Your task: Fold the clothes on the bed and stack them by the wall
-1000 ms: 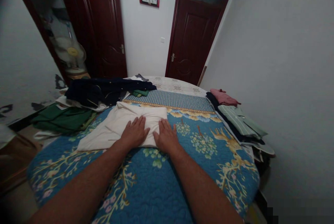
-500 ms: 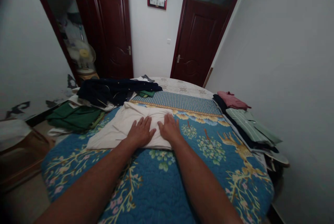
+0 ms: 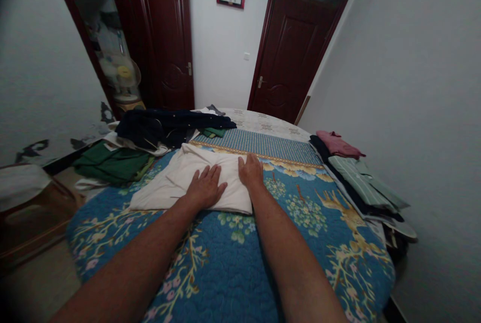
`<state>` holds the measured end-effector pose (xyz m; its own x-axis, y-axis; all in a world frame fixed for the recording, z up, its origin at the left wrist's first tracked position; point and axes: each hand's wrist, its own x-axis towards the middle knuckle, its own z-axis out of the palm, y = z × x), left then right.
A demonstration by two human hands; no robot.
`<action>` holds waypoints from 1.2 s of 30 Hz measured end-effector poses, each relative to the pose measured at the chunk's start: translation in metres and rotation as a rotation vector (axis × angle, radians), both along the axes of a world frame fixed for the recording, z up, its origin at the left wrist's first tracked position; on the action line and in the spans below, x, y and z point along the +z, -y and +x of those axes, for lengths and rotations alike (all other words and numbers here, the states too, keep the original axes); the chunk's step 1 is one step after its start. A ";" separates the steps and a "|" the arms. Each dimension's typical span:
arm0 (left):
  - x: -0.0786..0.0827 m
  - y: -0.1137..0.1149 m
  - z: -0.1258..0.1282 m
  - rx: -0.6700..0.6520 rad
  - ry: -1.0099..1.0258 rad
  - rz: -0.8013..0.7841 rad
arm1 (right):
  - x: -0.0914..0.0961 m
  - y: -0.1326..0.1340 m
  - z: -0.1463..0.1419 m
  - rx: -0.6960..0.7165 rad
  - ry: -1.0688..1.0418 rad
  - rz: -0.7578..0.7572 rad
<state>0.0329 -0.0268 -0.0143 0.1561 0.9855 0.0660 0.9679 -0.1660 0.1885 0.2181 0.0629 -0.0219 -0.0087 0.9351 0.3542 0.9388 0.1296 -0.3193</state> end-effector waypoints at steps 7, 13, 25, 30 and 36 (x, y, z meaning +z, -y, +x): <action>0.002 0.005 -0.001 -0.008 0.005 0.011 | -0.009 0.048 0.002 0.102 0.165 -0.125; 0.004 0.008 -0.002 -0.013 0.029 0.000 | -0.008 0.089 0.003 0.114 0.219 -0.194; 0.017 0.006 -0.012 0.099 0.019 0.216 | -0.002 0.090 0.025 0.004 -0.314 -0.076; 0.021 0.004 -0.015 0.104 0.014 0.203 | 0.015 0.064 0.029 0.010 -0.709 -0.385; 0.023 0.004 -0.016 0.106 0.009 0.200 | 0.017 0.055 0.018 0.005 -0.822 -0.379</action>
<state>0.0168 -0.0303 0.0089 0.0510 0.9635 0.2629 0.9803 -0.0986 0.1710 0.2358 0.0078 -0.0048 0.1066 0.9910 -0.0809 0.3959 -0.1169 -0.9108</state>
